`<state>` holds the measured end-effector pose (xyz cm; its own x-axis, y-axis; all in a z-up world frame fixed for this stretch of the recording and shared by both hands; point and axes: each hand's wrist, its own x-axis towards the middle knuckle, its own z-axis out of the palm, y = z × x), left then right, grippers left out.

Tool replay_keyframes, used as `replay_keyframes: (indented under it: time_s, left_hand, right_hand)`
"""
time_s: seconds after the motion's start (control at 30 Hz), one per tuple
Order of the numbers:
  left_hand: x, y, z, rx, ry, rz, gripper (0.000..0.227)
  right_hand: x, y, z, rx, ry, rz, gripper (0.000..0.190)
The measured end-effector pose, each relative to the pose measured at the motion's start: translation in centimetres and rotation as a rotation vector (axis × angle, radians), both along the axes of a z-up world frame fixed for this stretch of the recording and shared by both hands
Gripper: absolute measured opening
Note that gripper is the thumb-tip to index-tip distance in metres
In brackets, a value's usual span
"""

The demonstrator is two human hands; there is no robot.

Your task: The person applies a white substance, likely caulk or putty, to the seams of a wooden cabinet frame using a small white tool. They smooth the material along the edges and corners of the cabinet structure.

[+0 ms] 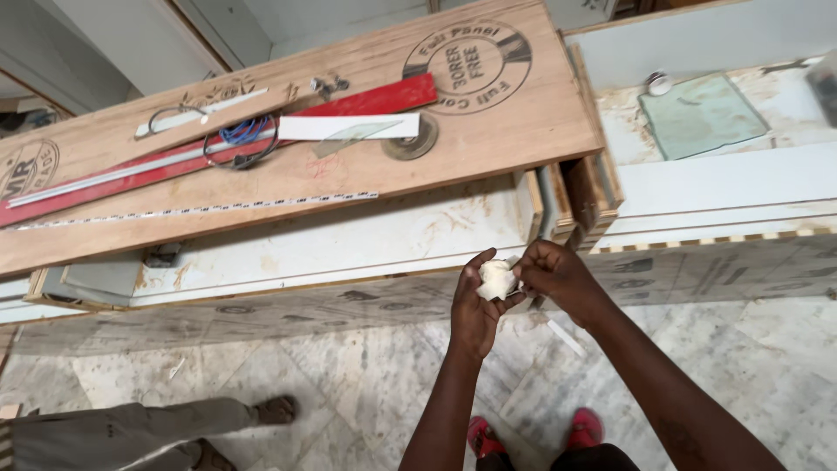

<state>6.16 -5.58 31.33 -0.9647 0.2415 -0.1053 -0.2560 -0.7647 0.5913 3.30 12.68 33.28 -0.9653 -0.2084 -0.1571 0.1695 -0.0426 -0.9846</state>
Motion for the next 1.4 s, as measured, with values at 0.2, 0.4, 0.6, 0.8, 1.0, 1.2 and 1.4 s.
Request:
replay_keyframes:
  time_s: [0.2, 0.4, 0.6, 0.8, 1.0, 1.2, 1.4]
  left_hand:
    - [0.1, 7.3, 4.1, -0.250, 0.181, -0.076, 0.060]
    - [-0.5, 18.7, 5.7, -0.327, 0.184, -0.090, 0.063]
    - [-1.4, 29.8, 7.3, -0.210, 0.214, -0.103, 0.054]
    - [-3.0, 36.1, 8.4, -0.280, 0.296, -0.220, 0.051]
    - [-4.1, 41.2, 8.5, -0.055, 0.136, -0.244, 0.058]
    - [-5.2, 39.7, 8.2, -0.105, 0.101, -0.106, 0.059]
    - [-6.3, 34.9, 9.2, -0.102, 0.139, 0.049, 0.054]
  right_hand:
    - [0.5, 7.9, 3.6, -0.071, 0.049, -0.006, 0.017]
    - [0.6, 19.8, 5.8, -0.061, 0.040, -0.034, 0.018]
    - [0.3, 32.8, 8.8, 0.052, -0.035, 0.042, 0.020]
    - [0.5, 41.0, 12.3, 0.364, 0.061, 0.215, 0.017]
    - [-0.9, 43.4, 10.6, 0.074, -0.020, 0.159, 0.016]
    - [-2.5, 41.4, 6.6, 0.009, -0.071, 0.091, 0.024]
    - [-5.3, 35.8, 6.1, 0.103, -0.021, 0.049, 0.021]
